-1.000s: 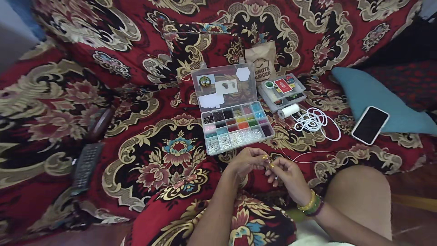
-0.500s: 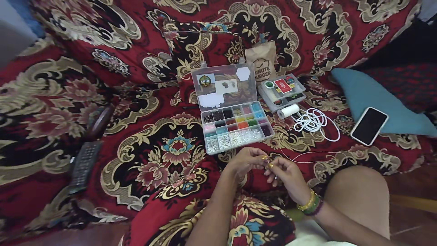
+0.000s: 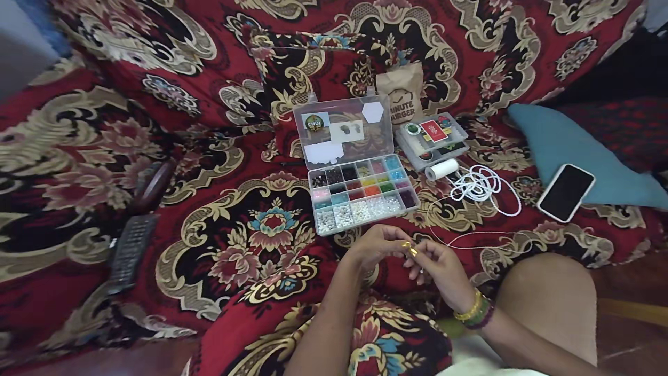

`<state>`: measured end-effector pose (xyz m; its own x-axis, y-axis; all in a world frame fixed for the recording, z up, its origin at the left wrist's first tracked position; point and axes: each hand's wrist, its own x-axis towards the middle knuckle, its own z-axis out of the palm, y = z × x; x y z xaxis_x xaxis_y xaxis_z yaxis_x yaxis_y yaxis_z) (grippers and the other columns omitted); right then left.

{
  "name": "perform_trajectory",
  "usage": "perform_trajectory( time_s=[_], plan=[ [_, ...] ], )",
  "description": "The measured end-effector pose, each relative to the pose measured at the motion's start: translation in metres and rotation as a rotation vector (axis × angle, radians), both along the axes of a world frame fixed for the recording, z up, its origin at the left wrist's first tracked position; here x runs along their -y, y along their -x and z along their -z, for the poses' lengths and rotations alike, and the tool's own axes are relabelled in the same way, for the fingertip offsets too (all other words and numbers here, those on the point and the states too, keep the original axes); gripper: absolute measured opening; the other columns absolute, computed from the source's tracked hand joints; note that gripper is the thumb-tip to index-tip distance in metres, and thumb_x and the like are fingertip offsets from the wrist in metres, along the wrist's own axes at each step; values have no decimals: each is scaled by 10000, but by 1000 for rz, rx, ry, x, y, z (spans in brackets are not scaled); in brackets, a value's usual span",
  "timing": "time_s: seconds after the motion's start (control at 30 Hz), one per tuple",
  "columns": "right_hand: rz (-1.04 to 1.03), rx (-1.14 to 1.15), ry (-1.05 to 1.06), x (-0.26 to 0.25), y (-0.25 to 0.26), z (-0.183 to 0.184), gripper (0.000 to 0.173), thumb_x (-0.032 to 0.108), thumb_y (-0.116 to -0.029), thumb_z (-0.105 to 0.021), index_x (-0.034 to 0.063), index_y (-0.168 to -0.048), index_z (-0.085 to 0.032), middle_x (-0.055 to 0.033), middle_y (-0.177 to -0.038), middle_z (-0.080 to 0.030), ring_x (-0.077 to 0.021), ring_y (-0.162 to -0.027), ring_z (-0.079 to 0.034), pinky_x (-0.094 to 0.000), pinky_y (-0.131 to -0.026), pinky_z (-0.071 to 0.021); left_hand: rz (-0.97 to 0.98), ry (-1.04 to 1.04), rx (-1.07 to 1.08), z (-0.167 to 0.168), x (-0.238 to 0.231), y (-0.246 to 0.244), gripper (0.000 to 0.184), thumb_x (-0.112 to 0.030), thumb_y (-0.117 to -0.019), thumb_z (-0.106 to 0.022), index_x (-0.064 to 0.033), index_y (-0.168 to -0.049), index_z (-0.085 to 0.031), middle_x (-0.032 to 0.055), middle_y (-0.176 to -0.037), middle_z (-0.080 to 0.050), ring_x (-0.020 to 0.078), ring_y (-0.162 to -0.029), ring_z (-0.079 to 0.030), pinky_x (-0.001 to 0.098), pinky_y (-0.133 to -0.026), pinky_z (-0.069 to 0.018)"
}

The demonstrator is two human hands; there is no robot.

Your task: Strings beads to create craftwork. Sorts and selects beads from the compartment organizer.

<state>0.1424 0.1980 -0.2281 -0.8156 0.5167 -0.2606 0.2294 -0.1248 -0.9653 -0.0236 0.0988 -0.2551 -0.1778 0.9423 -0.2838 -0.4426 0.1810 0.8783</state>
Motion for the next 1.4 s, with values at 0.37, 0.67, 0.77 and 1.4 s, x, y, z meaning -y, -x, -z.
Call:
perform_trajectory(
  time_s=[0.37, 0.67, 0.77, 1.4],
  plan=[
    [39, -23, 82, 1, 1, 1, 167, 85, -1025, -531, -20, -1126, -611, -62, -824, -736, -113, -592, -684, -244, -517, -574, -89, -109, -166, 3, -2, -1, 71, -25, -911, -643, -25, -916, -714, -8, -1008, -689, 69, -895, -661, 270, -825, -572],
    [-23, -58, 150, 0, -1, 5, 275, 114, -1017, -435, -24, -1220, -558, -80, -982, -726, -155, -706, -722, -289, -603, -615, -109, -121, -185, 3, -2, -1, 63, -23, -920, -648, -15, -919, -710, -4, -998, -694, 60, -881, -661, 258, -816, -570],
    [16, -20, 120, 1, 1, 1, 192, 95, -1038, -489, -26, -1102, -623, -60, -849, -728, -125, -637, -697, -259, -565, -594, -101, -110, -189, 2, -2, -1, 61, -23, -921, -647, -12, -932, -706, -5, -991, -692, 61, -870, -664, 263, -821, -575],
    [-32, 9, -14, -1, -2, 3, 155, 100, -1009, -555, 32, -1015, -694, -13, -900, -756, -54, -734, -706, -186, -537, -536, -142, 909, -1216, -27, 21, 39, 347, -305, -1046, -577, -28, -1179, -738, 294, -1305, -602, 458, -1302, -506, 607, -1068, -374]
  ],
)
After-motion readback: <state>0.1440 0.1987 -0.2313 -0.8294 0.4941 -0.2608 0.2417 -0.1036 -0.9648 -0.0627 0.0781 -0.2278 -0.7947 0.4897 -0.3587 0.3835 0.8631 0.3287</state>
